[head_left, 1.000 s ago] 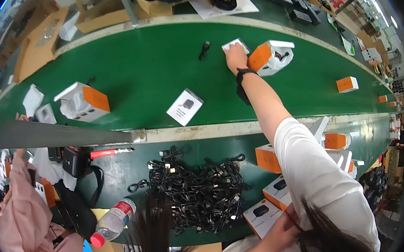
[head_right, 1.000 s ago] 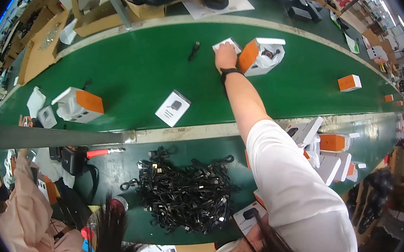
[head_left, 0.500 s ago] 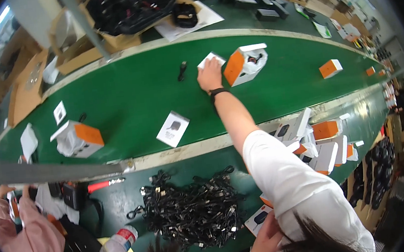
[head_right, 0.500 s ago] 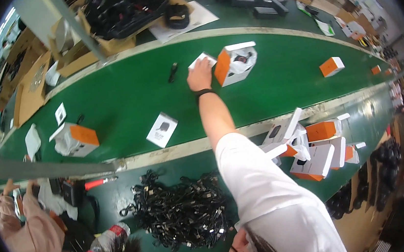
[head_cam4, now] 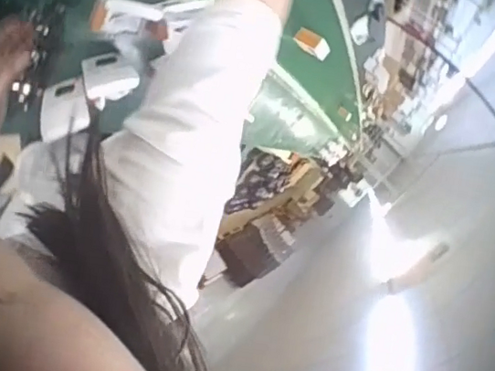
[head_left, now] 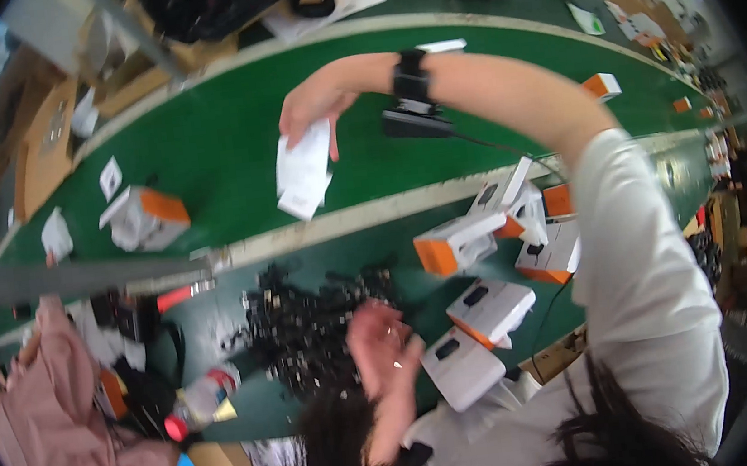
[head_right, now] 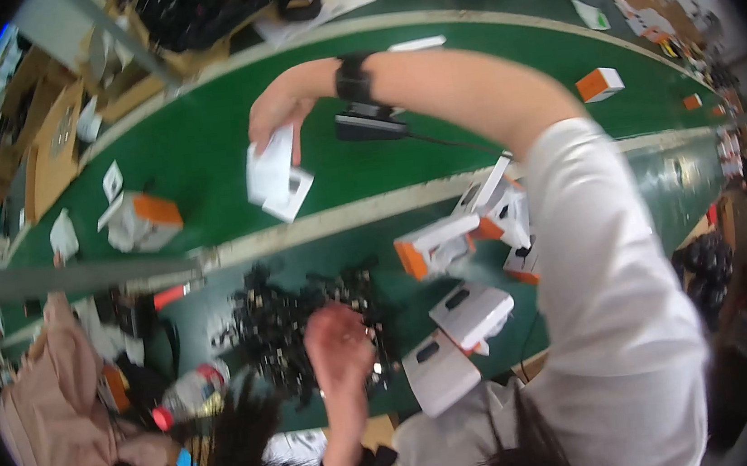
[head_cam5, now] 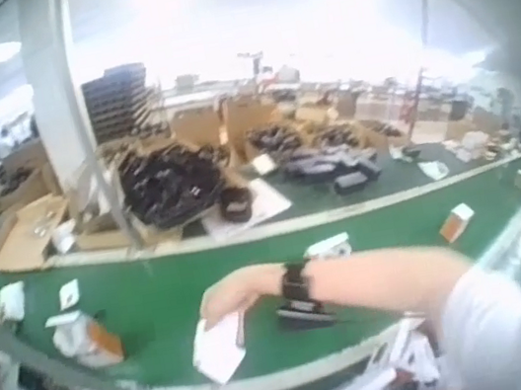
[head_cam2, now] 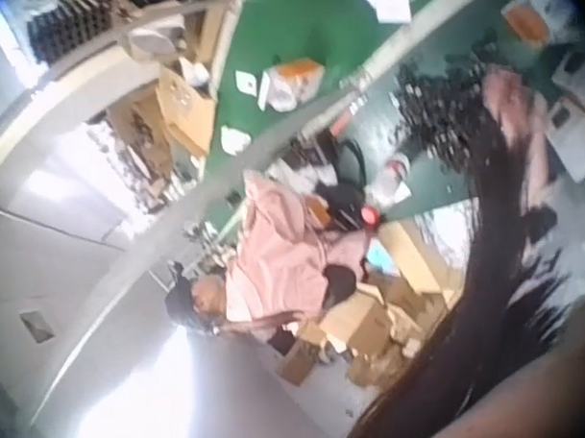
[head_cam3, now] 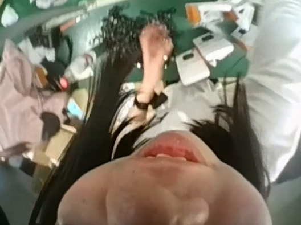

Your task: Packaging small electronic components or products into boxes on a factory assembly line.

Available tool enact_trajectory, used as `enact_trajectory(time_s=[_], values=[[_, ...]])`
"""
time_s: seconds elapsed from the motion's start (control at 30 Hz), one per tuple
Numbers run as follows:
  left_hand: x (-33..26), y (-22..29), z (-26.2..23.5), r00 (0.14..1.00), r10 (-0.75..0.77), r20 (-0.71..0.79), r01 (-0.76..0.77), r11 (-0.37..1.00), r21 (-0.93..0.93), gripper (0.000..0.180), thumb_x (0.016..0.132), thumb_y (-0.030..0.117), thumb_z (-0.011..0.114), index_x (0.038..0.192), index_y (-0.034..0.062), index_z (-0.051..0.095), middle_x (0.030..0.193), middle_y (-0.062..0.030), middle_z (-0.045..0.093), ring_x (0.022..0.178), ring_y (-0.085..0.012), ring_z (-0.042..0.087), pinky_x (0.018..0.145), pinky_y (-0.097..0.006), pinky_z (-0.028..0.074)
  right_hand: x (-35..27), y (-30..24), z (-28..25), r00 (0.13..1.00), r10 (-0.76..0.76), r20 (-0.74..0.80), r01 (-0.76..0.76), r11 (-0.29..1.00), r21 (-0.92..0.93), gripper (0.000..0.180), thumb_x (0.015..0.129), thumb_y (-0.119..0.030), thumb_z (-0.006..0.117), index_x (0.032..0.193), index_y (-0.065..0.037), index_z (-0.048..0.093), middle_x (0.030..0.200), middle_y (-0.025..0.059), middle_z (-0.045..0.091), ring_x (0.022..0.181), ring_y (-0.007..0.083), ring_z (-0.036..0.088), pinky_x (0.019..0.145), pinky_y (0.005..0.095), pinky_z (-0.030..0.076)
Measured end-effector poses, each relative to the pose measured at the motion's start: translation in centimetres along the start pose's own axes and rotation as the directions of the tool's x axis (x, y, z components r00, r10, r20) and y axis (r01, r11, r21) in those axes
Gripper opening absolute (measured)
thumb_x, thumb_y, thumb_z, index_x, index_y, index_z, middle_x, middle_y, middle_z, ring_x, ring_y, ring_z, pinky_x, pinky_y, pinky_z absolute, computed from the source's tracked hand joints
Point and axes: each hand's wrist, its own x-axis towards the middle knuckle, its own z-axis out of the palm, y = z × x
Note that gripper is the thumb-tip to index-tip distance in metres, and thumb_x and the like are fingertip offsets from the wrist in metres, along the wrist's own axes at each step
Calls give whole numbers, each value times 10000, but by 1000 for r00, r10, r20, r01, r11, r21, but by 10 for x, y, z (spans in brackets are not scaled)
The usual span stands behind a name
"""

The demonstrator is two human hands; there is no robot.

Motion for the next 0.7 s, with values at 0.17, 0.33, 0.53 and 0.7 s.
enact_trajectory(time_s=[0.17,0.33,0.53,0.7], values=[[15,20,-29,996,49,-71,-49,999,1,437,907,226,483,1277,26,364,1204,-140,487,1025,-189,532,784,-335,490,-33,-29,168,887,-208,413,189,978,86,233,859,-196,592,907,26,540,810,81,596,721,146,618,619,277,525],[3,32,-52,991,-49,128,110,841,-530,565,906,342,323,1334,-17,239,1267,-219,426,1065,-310,528,625,-493,570,-28,-17,152,974,-103,203,119,991,-68,237,860,-188,597,875,40,536,820,84,607,708,142,615,630,271,522],[5,10,-83,935,-162,-316,159,987,-38,207,893,161,538,989,-21,512,747,-56,587,514,-119,547,420,-260,444,6,16,161,971,-60,233,46,997,67,349,820,-240,647,985,48,535,911,132,597,798,180,611,658,322,522],[-182,-112,-325,726,281,-628,390,584,712,395,842,41,531,1231,3,477,1167,-105,519,883,-198,536,697,-304,481,29,68,63,822,-438,-364,-176,412,-894,835,627,-279,770,1303,-19,354,1328,163,344,1126,312,426,927,432,387]])
